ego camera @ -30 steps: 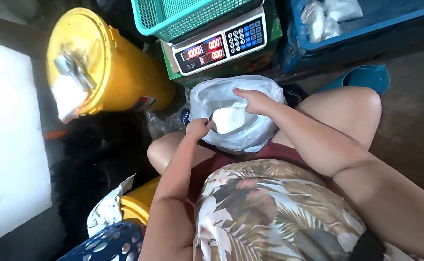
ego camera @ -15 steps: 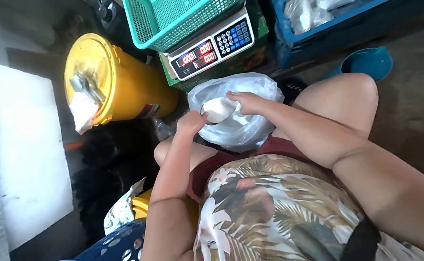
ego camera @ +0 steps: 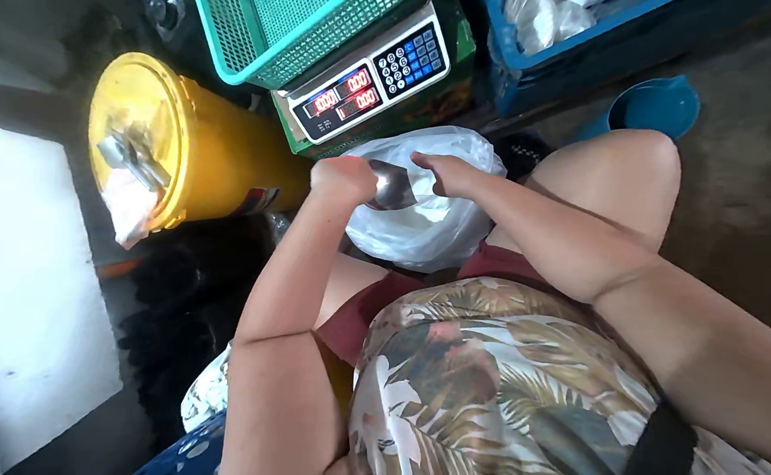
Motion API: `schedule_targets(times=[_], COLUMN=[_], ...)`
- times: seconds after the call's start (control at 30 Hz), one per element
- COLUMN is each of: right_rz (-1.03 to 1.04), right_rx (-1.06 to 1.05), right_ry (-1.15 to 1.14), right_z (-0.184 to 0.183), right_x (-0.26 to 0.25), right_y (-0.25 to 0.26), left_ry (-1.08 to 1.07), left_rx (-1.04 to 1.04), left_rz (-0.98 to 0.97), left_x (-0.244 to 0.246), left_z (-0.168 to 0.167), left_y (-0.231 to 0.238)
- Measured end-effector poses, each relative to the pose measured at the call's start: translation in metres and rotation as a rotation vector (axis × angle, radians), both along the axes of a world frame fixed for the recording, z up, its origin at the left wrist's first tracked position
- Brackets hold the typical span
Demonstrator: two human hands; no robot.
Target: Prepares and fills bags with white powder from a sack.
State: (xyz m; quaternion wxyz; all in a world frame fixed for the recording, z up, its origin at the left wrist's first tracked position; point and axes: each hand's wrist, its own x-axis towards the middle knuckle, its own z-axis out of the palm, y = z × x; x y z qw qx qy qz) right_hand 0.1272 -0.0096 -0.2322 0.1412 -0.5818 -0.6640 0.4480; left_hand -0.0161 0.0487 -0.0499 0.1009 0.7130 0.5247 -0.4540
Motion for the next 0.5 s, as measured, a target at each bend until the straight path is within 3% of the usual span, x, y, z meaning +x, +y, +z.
schedule_targets(times=[0.1, 0.27, 0.37, 0.5], right_rz=[-0.005, -0.094, -0.148, -0.2], right_rx=[-0.022, -0.102, -0.129, -0.134], right_ry=[-0.004, 0.001, -0.02, -0.003], right_z=[0.002, 0.007, 0.005, 0.007], right_x=[0.001, 0.008, 0.012, 0.014], right_y=[0.002, 0.006, 0.012, 0.016], left_ry=[0.017, 0.107, 0.086, 0.061], left_rx=[-0.006, -0.107, -0.147, -0.186], left_rz=[0.046, 0.063, 0.059, -0.005], left_x=[-0.024, -0.046, -0.05, -0.039], left_z=[0.005, -0.035, -0.073, -0.151], left_y=[0.009, 0.02, 0.023, 0.016])
